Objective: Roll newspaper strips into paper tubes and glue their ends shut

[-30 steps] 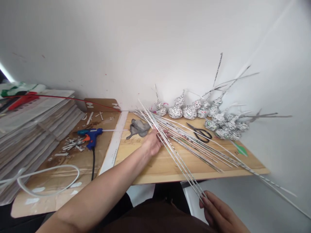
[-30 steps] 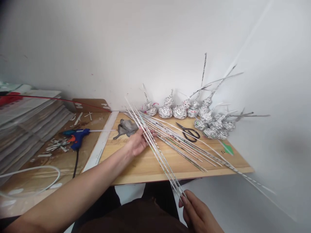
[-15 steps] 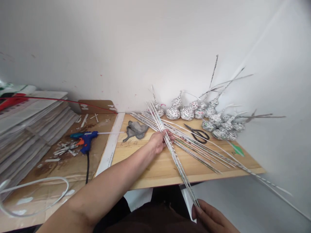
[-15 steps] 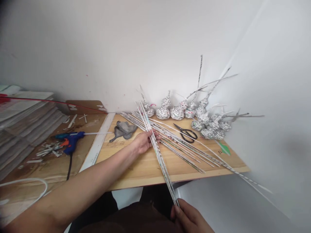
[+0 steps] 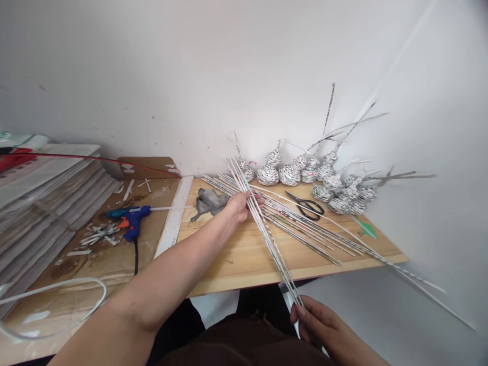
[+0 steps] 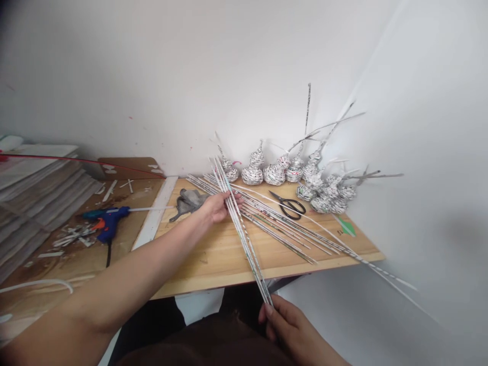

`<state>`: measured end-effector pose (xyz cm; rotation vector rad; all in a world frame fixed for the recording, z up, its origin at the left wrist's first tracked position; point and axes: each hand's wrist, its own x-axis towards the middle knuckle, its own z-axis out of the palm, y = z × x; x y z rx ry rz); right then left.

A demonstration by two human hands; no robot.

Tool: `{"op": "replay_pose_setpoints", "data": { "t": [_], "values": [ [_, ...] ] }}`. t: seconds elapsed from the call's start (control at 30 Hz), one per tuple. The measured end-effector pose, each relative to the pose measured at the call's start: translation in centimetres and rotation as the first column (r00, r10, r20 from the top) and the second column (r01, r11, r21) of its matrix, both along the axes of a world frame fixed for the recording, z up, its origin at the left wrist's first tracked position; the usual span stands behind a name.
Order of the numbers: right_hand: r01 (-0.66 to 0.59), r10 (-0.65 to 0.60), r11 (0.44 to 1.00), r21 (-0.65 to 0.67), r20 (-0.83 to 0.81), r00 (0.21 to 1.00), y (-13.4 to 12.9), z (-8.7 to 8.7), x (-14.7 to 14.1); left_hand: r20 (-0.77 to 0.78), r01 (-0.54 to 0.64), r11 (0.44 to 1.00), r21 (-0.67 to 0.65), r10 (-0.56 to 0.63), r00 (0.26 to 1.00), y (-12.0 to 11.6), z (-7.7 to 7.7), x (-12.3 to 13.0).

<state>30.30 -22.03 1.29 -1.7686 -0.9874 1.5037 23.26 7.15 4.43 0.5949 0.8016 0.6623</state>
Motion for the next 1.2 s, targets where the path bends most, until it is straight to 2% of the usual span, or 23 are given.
{"op": "replay_pose_setpoints", "data": {
  "t": [0.1, 0.27, 0.4, 0.57, 0.77, 0.93, 1.03, 1.13, 1.2],
  "values": [
    [0.018, -0.018, 1.0, 0.011, 0.013, 1.0, -0.3, -0.5, 0.3, -0.004, 0.001, 1.0, -0.017, -0.001, 1.0, 0.0, 0.0, 0.4],
    [0.03, -0.026, 0.998, 0.048, -0.081, 0.996, -1.2, -1.4, 0.7, -0.003, 0.024, 0.999, -0.046, -0.024, 1.0, -0.6, -0.3, 1.1],
    [0.029, -0.025, 0.999, 0.037, -0.104, 0.994, -1.3, -1.3, 0.8, -0.009, 0.064, 0.997, -0.047, -0.064, 0.998, -0.8, -0.4, 1.5],
    [-0.012, 0.016, 0.998, 0.061, -0.072, 0.997, -0.5, -0.8, 0.8, -0.025, 0.075, 0.996, -0.04, -0.076, 0.997, 0.1, 0.2, 1.2],
    [0.004, 0.001, 0.997, 0.071, -0.078, 0.997, -0.3, -1.7, 1.0, -0.024, 0.045, 0.999, 0.0, -0.045, 0.999, 0.8, 0.6, 0.6],
    [0.054, -0.048, 0.998, 0.03, -0.155, 0.987, -1.2, -1.5, 1.2, -0.015, 0.016, 0.998, 0.067, -0.015, 1.0, 0.1, 1.0, 0.5],
    [0.077, -0.078, 0.997, -0.01, -0.229, 0.97, -1.7, -0.9, 1.7, 0.006, -0.023, 0.993, 0.114, 0.022, 1.0, 0.3, 1.7, -0.7],
    [0.071, -0.077, 0.997, -0.029, -0.387, 0.919, -1.5, -0.2, 2.7, 0.005, -0.057, 0.99, 0.133, 0.057, 0.998, 1.2, 2.6, -2.6],
    [0.039, -0.055, 0.998, -0.042, -0.513, 0.857, -1.0, 0.3, 3.5, 0.022, -0.115, 0.98, 0.162, 0.113, 0.993, 2.0, 3.1, -4.0]
  ]
}}
